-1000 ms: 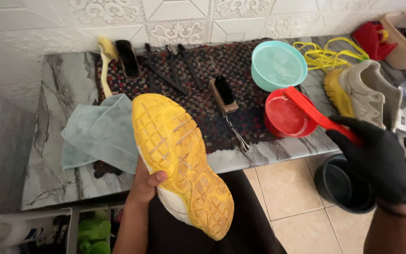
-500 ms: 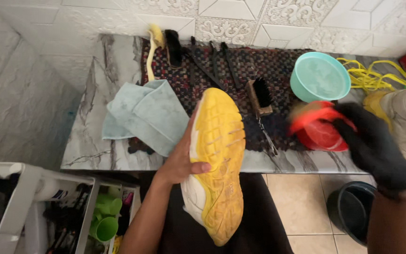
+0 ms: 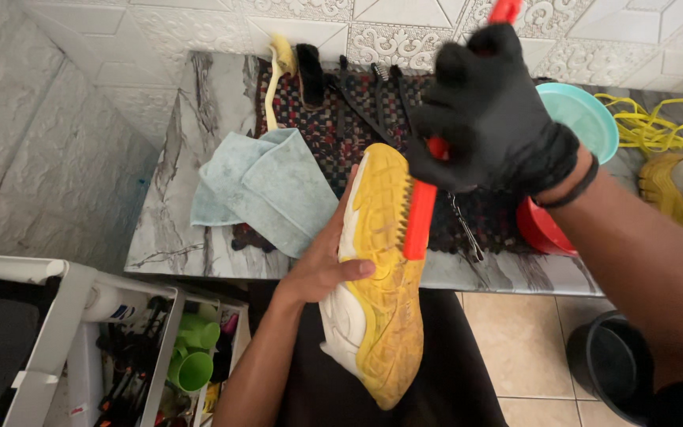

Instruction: The person scrubs the sole of a yellow and white sneaker using a red brush and a black brush, dipping the brush into a red bowl of water. They also wipe the shoe with a light blue cloth.

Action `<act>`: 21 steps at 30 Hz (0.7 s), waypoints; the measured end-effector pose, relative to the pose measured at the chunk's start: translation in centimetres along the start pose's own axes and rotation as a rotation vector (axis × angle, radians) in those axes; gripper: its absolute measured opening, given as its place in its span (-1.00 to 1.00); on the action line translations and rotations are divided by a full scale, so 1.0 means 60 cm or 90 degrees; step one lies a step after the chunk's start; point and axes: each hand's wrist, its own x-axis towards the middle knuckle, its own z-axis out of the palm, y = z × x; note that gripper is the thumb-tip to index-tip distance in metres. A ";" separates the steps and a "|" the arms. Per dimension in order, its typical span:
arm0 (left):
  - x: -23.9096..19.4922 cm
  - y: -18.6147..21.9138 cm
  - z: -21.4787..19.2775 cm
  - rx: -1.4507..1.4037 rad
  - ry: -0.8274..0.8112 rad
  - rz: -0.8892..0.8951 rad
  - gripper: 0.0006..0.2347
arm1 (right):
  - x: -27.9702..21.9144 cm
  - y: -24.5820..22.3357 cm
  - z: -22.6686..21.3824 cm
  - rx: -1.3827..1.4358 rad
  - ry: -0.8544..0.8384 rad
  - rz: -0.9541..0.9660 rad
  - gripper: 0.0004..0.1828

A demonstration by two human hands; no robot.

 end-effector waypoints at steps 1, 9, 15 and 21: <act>0.001 -0.003 0.001 0.004 0.012 0.017 0.02 | 0.013 0.006 -0.001 -0.026 -0.013 -0.033 -0.57; 0.008 0.002 0.008 0.022 0.033 0.008 0.01 | 0.065 0.021 0.038 -0.014 -0.126 -0.112 -0.72; 0.007 0.004 0.006 0.118 0.046 0.000 0.05 | 0.061 0.057 0.064 -0.011 -0.149 -0.037 -0.72; 0.006 0.004 0.007 0.108 0.047 -0.013 0.01 | 0.074 0.024 0.054 0.081 -0.221 -0.112 -0.75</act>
